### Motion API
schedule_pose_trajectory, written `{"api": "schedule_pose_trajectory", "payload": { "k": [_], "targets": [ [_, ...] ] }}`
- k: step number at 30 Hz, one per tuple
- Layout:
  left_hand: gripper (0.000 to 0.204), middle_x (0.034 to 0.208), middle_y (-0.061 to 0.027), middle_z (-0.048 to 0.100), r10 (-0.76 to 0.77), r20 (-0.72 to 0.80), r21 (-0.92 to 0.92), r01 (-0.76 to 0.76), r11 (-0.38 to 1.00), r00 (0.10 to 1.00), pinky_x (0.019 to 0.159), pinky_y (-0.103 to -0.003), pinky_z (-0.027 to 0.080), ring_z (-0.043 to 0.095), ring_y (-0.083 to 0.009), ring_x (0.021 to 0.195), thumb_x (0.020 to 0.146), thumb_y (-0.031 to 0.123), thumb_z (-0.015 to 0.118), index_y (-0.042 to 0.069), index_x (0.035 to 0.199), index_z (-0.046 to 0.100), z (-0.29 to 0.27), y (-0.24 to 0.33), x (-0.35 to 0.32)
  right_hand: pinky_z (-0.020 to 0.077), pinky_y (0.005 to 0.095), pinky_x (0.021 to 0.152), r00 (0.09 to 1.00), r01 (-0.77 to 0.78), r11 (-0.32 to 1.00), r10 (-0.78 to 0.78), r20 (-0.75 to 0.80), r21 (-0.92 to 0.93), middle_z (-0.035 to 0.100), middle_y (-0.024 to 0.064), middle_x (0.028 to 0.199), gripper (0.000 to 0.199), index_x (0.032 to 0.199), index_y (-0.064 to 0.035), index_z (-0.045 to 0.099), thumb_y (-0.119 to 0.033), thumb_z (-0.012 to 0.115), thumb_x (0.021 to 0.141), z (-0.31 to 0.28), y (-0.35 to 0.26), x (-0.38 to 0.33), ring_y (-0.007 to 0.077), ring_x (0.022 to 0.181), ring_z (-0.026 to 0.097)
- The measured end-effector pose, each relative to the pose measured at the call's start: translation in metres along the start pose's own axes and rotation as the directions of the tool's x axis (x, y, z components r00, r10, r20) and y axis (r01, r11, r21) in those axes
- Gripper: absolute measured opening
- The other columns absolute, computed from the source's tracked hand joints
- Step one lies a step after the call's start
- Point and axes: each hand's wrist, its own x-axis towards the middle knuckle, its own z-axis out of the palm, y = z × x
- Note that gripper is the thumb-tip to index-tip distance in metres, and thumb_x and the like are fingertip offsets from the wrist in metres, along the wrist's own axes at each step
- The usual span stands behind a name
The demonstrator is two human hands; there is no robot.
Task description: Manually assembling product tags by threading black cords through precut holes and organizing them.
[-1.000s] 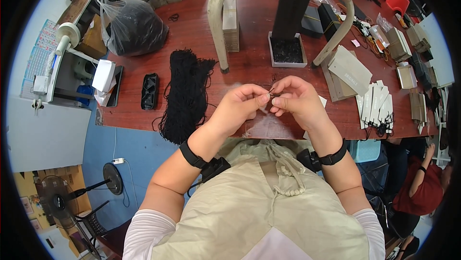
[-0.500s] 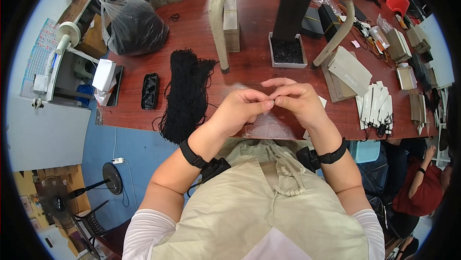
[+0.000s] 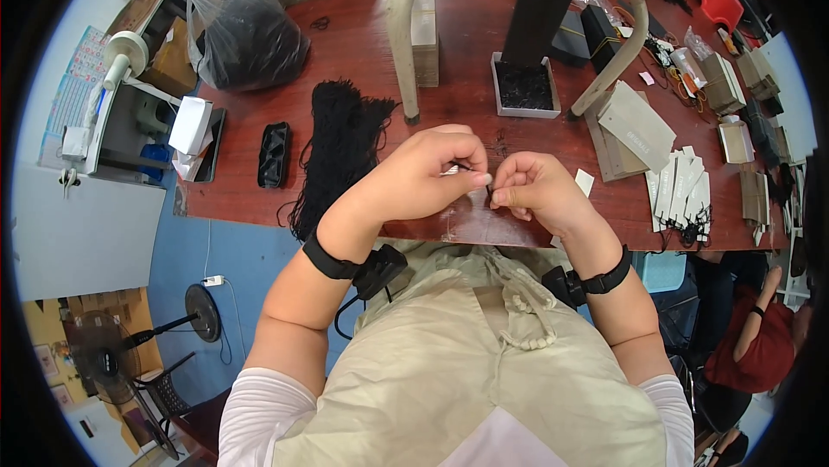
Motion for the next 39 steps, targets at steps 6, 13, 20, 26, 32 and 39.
{"api": "schedule_pose_trajectory", "payload": {
  "k": [6, 13, 20, 26, 32, 39],
  "targets": [
    [0.01, 0.09, -0.0056, 0.053, 0.4, -0.254, 0.458, -0.254, 0.852, 0.881, 0.074, -0.031, 0.045, 0.053, -0.0199, 0.082, 0.077, 0.007, 0.068, 0.004, 0.085, 0.063, 0.02, -0.014, 0.017, 0.0328, 0.0185, 0.046, 0.99, 0.112, 0.947, -0.133, -0.048, -0.3, 0.061, 0.0015, 0.067, 0.008, 0.082, -0.0014, 0.066, -0.002, 0.071, 0.076, 0.012, -0.001, -0.001, 0.0044, 0.051, 0.045],
    [0.011, 0.09, -0.0013, 0.061, -0.308, -0.267, -0.312, 0.22, 0.924, 0.913, 0.073, -0.022, 0.048, 0.058, -0.0076, 0.081, 0.086, 0.01, 0.066, 0.001, 0.093, 0.064, 0.031, -0.013, 0.006, 0.0326, 0.0185, 0.046, 0.94, 0.294, 0.956, -0.289, -0.179, -0.002, 0.06, 0.0012, 0.068, 0.006, 0.079, -0.0011, 0.065, 0.001, 0.069, 0.077, -0.002, 0.006, 0.002, 0.0044, 0.052, 0.045],
    [0.014, 0.083, -0.0016, 0.065, -0.323, -0.239, -0.487, 0.175, 0.856, 0.916, 0.067, -0.02, 0.046, 0.056, -0.0053, 0.076, 0.087, 0.012, 0.065, -0.001, 0.094, 0.065, 0.043, -0.023, 0.005, 0.0311, 0.0185, 0.045, 0.933, 0.304, 0.952, -0.307, -0.19, -0.045, 0.059, 0.0002, 0.068, 0.008, 0.076, -0.0031, 0.062, 0.0, 0.07, 0.078, 0.0, 0.009, 0.005, 0.0039, 0.053, 0.045],
    [0.007, 0.088, -0.0013, 0.063, -0.273, -0.284, -0.527, 0.089, 0.845, 0.919, 0.07, -0.02, 0.046, 0.056, -0.0057, 0.079, 0.09, 0.007, 0.06, 0.0, 0.093, 0.06, 0.05, -0.024, 0.006, 0.0337, 0.0188, 0.045, 0.95, 0.285, 0.946, -0.259, -0.172, 0.154, 0.06, 0.0005, 0.071, 0.007, 0.08, -0.0056, 0.059, -0.005, 0.066, 0.083, 0.007, 0.003, 0.003, 0.0058, 0.054, 0.049],
    [0.007, 0.084, -0.0036, 0.061, -0.019, -0.427, -0.069, -0.012, 0.998, 0.904, 0.068, -0.023, 0.046, 0.057, -0.0105, 0.076, 0.083, 0.004, 0.064, 0.002, 0.087, 0.059, 0.046, -0.021, 0.003, 0.0417, 0.0208, 0.052, 0.981, 0.18, 0.966, -0.162, -0.105, 0.184, 0.063, 0.0026, 0.077, 0.009, 0.08, -0.006, 0.056, -0.008, 0.064, 0.085, 0.0, -0.003, -0.001, 0.009, 0.061, 0.057],
    [0.008, 0.086, -0.0058, 0.06, 0.25, -0.396, 0.245, -0.161, 0.956, 0.884, 0.069, -0.025, 0.047, 0.058, -0.0136, 0.079, 0.079, 0.002, 0.065, 0.001, 0.086, 0.062, 0.041, -0.014, 0.002, 0.0459, 0.0225, 0.058, 0.936, 0.35, 0.922, -0.335, -0.11, 0.163, 0.065, 0.0095, 0.086, 0.014, 0.076, -0.0054, 0.054, 0.001, 0.065, 0.081, -0.003, 0.003, 0.005, 0.0116, 0.07, 0.059]
  ]
}}
